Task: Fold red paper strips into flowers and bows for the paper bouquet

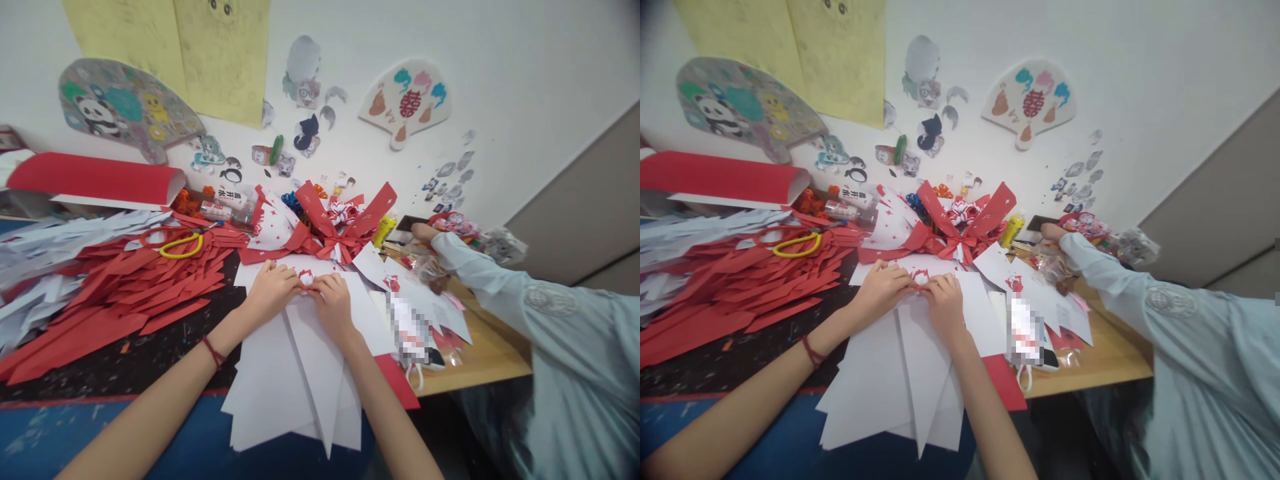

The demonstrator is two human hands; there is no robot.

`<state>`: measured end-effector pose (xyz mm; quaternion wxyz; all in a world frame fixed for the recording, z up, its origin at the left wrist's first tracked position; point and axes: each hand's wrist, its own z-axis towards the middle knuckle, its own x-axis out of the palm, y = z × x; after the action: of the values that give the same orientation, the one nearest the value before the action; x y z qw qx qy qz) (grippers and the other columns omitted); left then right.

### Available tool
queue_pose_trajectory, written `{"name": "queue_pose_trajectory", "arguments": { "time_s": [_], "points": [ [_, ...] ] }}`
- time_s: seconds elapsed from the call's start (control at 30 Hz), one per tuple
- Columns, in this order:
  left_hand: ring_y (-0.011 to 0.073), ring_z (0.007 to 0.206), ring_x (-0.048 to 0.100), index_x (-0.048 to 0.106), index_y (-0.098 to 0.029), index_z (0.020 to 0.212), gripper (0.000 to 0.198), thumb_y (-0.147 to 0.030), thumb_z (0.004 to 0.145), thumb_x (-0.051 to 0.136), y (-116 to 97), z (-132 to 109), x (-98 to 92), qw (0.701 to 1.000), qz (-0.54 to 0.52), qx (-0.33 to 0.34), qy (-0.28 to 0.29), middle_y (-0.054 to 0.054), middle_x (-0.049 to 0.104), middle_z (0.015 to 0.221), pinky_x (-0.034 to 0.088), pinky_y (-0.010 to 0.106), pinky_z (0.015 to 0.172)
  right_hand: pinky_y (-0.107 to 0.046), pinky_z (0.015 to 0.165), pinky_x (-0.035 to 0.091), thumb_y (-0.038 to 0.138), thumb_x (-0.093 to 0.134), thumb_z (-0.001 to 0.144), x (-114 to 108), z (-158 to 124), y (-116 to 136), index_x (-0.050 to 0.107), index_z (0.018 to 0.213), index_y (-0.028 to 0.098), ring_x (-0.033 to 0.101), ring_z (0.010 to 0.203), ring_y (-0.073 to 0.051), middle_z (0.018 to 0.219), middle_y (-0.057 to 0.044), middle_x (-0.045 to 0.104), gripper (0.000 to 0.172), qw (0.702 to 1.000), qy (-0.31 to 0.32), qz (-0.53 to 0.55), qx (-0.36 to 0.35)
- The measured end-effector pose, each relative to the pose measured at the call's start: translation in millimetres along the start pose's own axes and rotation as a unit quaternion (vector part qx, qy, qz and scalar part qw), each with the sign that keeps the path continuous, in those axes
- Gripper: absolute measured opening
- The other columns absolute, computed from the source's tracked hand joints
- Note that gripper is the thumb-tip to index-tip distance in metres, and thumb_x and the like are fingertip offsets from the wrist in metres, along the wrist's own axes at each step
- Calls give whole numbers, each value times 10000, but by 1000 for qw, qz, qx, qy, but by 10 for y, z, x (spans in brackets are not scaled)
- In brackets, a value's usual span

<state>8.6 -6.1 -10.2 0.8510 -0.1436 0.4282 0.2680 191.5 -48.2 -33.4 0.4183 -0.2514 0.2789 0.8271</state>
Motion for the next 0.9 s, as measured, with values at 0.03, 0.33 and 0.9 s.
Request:
{"name": "queue_pose_trajectory", "arguments": {
  "time_s": [0.03,0.33,0.9],
  "points": [
    [195,839,545,670,-190,887,188,-192,940,489,8,-1,-4,1000,9,15,4,43,683,847,258,371,755,-361,794,387,214,600,902,7,-3,-6,678,849,203,508,875,-211,883,-40,662,96,1000,2,1,-9],
    [202,835,483,615,-181,862,119,-158,914,511,32,0,5,999,-7,35,40,29,629,823,271,358,746,-353,774,356,158,589,891,-19,2,49,640,815,202,486,873,-212,912,-39,624,102,999,45,17,-20],
    [218,996,468,629,-216,837,40,-243,863,615,-166,67,-79,985,-136,-100,-34,26,603,1007,258,386,839,-375,849,403,210,495,879,-82,36,126,584,803,202,518,919,-220,941,-59,523,117,980,-46,182,68]
  ]
}}
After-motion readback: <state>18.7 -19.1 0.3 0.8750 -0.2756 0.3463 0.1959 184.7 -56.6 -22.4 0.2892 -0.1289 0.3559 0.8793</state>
